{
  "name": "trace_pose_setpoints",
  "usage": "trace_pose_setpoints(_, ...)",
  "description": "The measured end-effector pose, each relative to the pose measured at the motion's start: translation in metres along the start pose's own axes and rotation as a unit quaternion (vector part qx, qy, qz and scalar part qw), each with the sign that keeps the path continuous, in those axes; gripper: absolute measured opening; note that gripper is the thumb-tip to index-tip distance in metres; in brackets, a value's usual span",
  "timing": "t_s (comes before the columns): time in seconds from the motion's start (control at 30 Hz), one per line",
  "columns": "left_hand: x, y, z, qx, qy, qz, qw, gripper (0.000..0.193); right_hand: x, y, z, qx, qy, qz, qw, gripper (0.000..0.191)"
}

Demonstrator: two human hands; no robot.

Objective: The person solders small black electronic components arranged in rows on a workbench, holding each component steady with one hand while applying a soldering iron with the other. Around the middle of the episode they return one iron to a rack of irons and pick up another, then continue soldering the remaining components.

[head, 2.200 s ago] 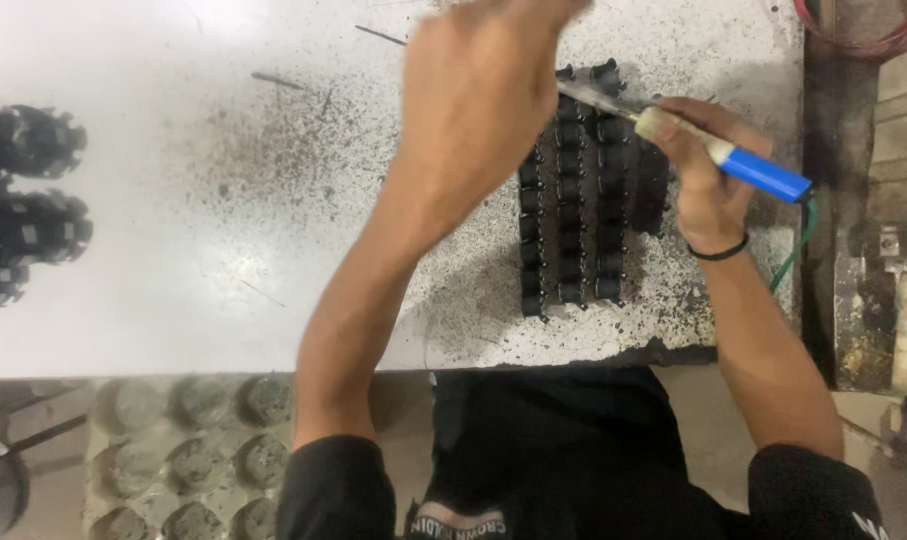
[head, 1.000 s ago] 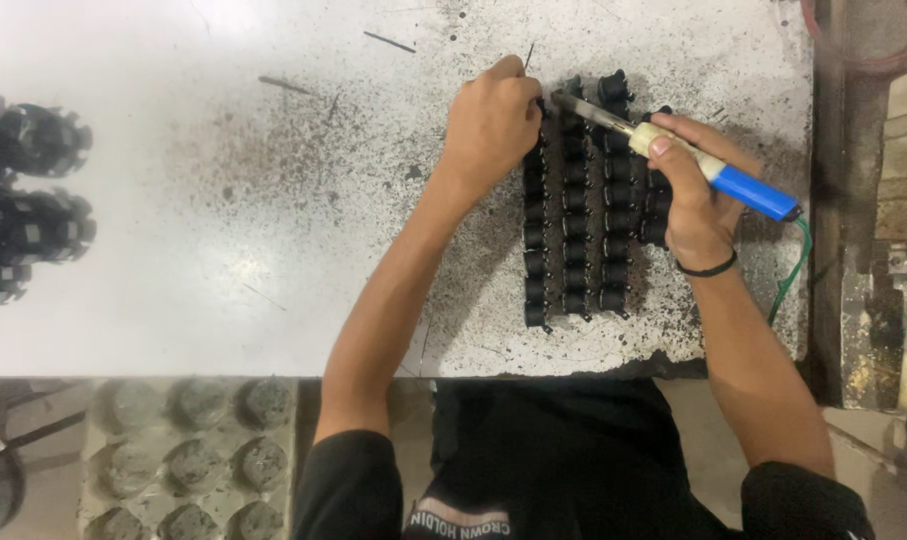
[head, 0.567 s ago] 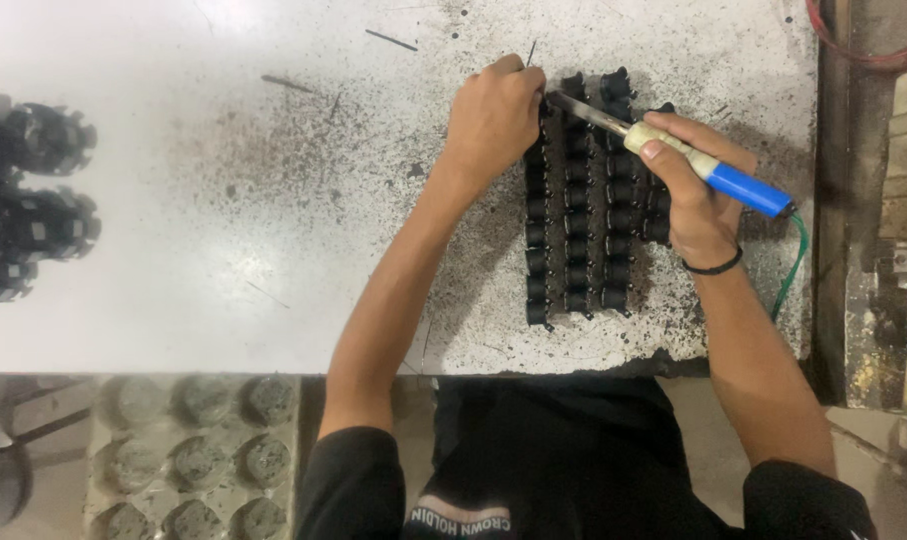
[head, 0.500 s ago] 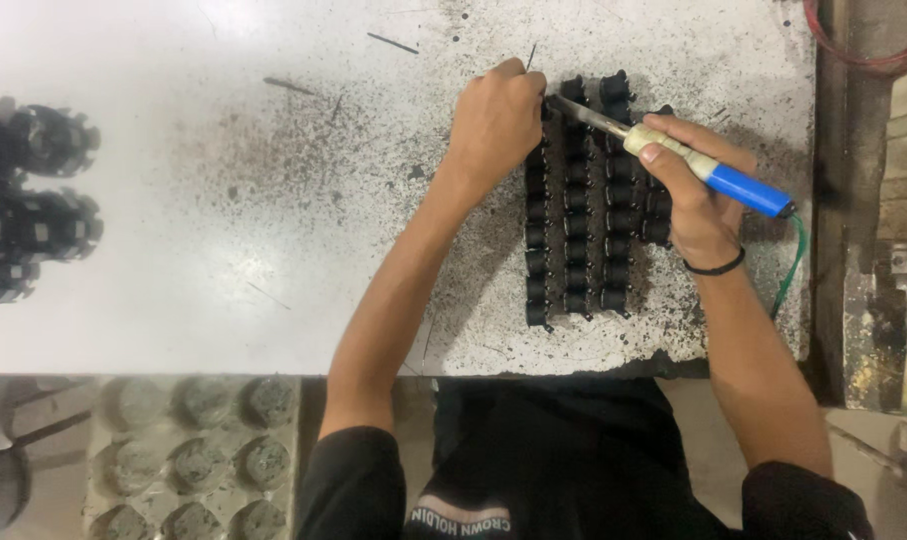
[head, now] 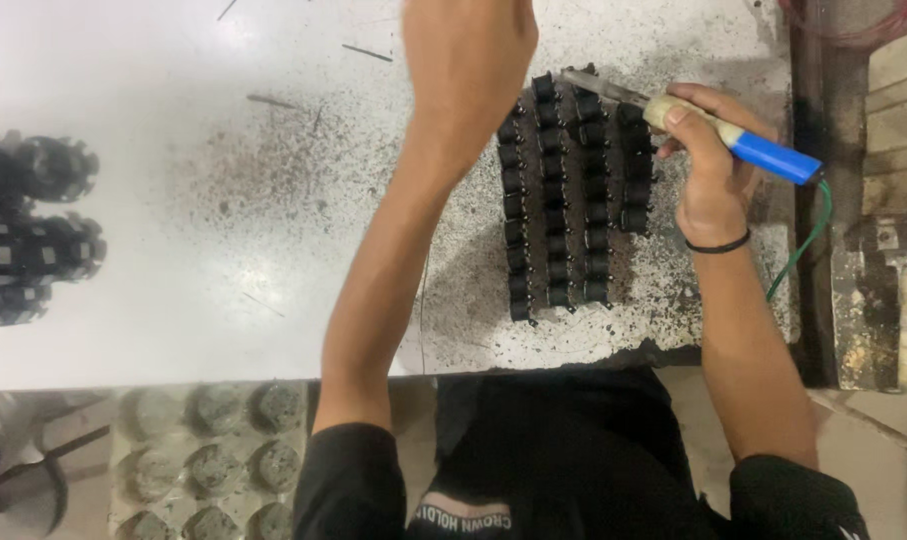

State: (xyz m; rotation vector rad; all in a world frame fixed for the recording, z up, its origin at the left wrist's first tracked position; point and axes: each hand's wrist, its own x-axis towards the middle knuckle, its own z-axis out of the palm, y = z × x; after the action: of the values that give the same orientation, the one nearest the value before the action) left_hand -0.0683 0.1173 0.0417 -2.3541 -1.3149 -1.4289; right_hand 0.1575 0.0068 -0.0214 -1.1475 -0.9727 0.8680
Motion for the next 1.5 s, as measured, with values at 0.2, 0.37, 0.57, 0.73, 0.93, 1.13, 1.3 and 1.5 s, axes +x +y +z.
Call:
trace_pose_setpoints(0.2,-0.048,-0.004,0.040,-0.067,-0.147,-0.071,0.984,0.016,0.001,-0.005,0.001,-0.017,-0.029,-0.018,0.999,0.027)
trace_pose_setpoints(0.37,-0.054,-0.006,0.039,-0.078,-0.165,-0.099,0.978,0.013,-0.002,0.001,0.001,-0.005,-0.021,-0.005,1.000,0.026)
trace_pose_setpoints(0.57,-0.044,-0.005,0.038,-0.092,-0.155,-0.066,0.981,0.008,0.001,-0.001,0.000,-0.001,-0.039,0.004,0.999,0.024)
trace_pose_setpoints(0.73,-0.043,-0.003,0.044,-0.033,-0.178,-0.063,0.981,0.009,0.002,-0.002,0.003,0.001,-0.046,0.003,0.999,0.026)
trace_pose_setpoints(0.93,-0.046,-0.002,0.045,-0.042,-0.161,-0.040,0.985,0.006,0.002,-0.003,0.003,-0.004,-0.039,-0.004,0.999,0.026)
trace_pose_setpoints(1.13,-0.049,-0.002,0.044,-0.061,-0.141,-0.051,0.987,0.008,0.001,-0.001,0.003,-0.010,-0.036,-0.030,0.999,0.025)
trace_pose_setpoints(1.3,-0.049,-0.001,0.043,-0.061,-0.147,-0.063,0.985,0.007,0.000,-0.001,0.003,-0.016,-0.054,-0.040,0.998,0.024)
trace_pose_setpoints(1.5,-0.047,-0.002,0.041,-0.052,-0.155,-0.055,0.985,0.004,-0.001,-0.004,0.005,-0.022,-0.052,-0.029,0.998,0.026)
